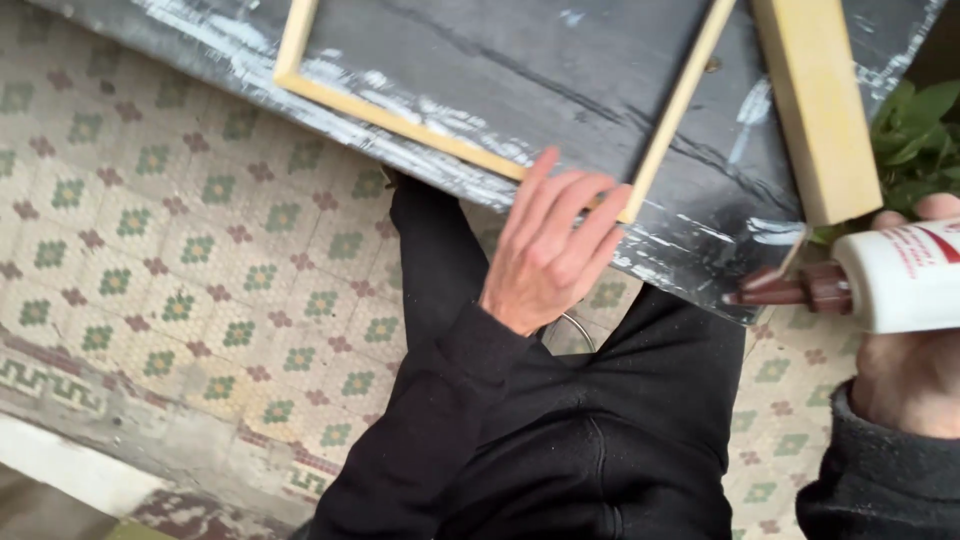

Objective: The recorder uses a sanding block to smooth the edges of wooden frames and then applies wood glue to the joints.

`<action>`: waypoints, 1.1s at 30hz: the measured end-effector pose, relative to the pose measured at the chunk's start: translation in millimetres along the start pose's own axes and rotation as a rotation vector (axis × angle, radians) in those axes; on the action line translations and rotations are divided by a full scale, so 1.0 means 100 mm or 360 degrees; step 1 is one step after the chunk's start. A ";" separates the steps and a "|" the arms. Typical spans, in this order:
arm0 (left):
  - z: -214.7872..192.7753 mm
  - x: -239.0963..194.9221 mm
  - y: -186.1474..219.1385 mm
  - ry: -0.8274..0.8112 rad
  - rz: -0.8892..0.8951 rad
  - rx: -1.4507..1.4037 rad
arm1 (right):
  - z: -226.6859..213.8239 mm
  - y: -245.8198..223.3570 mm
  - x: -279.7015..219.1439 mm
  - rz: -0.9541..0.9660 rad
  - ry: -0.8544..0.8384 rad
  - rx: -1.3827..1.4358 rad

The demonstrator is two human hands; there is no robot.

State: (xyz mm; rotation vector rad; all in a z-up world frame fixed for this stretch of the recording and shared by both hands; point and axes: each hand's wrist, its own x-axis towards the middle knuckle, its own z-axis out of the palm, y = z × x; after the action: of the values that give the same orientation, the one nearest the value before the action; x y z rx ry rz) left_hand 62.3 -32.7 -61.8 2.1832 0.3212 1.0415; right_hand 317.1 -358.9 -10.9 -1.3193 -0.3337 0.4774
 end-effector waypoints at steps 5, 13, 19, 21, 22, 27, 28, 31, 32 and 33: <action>0.04 -0.10 0.00 -0.0066 0.0070 0.0261 | 0.50 -0.02 -0.12 0.0027 0.0035 0.0087; -0.17 -0.02 0.09 -0.0155 0.0286 0.0158 | 0.68 -0.06 -0.13 0.0108 -0.0019 0.0113; -0.12 0.35 0.28 -0.0174 -0.0167 0.0041 | 0.65 -0.13 -0.19 0.0036 -0.0021 0.0163; -0.07 0.54 0.38 -0.0181 -0.0184 0.0062 | 0.70 -0.12 -0.14 0.0006 -0.0049 0.0188; -0.04 0.62 0.44 -0.0203 -0.0221 0.0071 | 0.71 -0.12 -0.13 -0.0003 -0.0063 0.0203; -0.15 0.30 0.37 -0.0135 -0.0154 0.0044 | 1.30 -0.23 -0.10 -0.0206 -0.0073 0.0131; -0.15 0.17 0.33 -0.0085 -0.0178 0.0052 | 1.53 -0.24 -0.08 -0.0348 -0.0136 0.0063; -0.09 0.10 0.32 0.0074 -0.0268 0.0062 | 1.85 -0.08 0.05 -0.0556 -0.0245 -0.0295; -0.07 0.10 0.32 0.0090 -0.0297 0.0074 | 1.89 -0.07 0.06 -0.0537 -0.0274 -0.0298; -0.06 0.10 0.32 0.0125 -0.0319 0.0041 | 1.93 -0.06 0.07 -0.0559 -0.0381 -0.0392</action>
State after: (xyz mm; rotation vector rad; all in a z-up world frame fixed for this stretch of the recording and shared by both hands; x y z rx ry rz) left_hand 62.2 -48.5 -31.7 2.0864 0.5795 1.0163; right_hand 229.3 -194.1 37.4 -1.4057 -0.8297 0.3025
